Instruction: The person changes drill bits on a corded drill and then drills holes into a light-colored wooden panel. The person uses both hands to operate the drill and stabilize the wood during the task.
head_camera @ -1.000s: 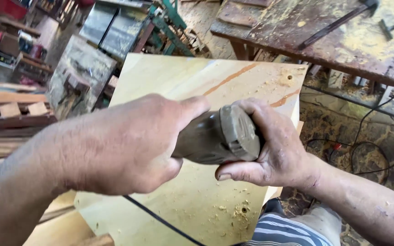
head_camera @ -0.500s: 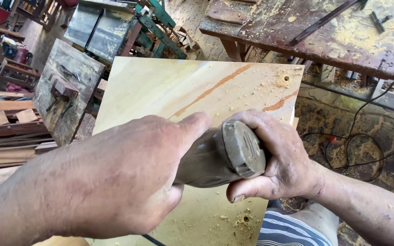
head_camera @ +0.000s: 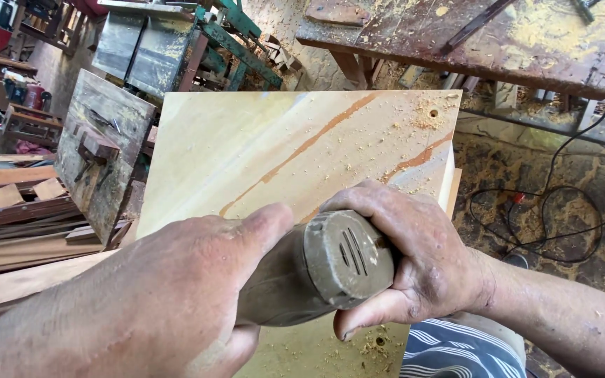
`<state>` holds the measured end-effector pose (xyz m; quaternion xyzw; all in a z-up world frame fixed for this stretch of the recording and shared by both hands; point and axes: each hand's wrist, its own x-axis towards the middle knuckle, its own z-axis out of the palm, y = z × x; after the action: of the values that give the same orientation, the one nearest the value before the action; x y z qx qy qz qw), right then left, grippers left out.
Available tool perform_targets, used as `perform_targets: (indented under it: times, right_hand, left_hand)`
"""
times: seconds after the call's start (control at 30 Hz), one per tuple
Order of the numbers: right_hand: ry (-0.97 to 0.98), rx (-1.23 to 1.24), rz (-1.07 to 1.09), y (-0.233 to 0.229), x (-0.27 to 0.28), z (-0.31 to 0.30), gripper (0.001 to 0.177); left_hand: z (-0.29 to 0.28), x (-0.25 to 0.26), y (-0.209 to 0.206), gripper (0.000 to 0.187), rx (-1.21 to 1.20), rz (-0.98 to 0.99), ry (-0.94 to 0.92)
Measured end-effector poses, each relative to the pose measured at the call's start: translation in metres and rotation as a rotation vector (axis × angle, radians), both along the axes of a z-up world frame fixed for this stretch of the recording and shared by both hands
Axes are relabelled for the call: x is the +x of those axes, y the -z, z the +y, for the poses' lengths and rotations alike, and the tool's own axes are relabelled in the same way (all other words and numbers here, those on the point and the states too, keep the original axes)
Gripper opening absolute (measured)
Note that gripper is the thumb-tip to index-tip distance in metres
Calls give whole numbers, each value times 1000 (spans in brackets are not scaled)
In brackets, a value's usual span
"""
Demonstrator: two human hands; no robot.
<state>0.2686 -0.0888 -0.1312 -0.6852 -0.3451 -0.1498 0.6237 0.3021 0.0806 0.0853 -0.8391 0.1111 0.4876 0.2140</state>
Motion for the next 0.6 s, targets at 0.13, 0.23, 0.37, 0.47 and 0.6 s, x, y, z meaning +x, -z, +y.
perform_targets:
  times: [0.13, 0.23, 0.37, 0.47, 0.6]
  right_hand:
    - [-9, 6, -12, 2, 1, 1, 100]
    - [-20, 15, -25, 6, 2, 2, 101]
    - [-46, 33, -74, 17, 9, 3, 102]
    - [-160, 65, -51, 24, 20, 2, 97]
    - [-334, 141, 173, 42, 22, 7, 91]
  left_hand:
    - [16, -5, 9, 115, -42, -40, -3]
    - [-11, -7, -2, 105, 85, -2, -129]
    - [-11, -17, -7, 90, -132, -142, -64]
    - [-19, -20, -16, 81, -292, -165, -130]
    - [-23, -27, -18, 70, -303, -168, -204]
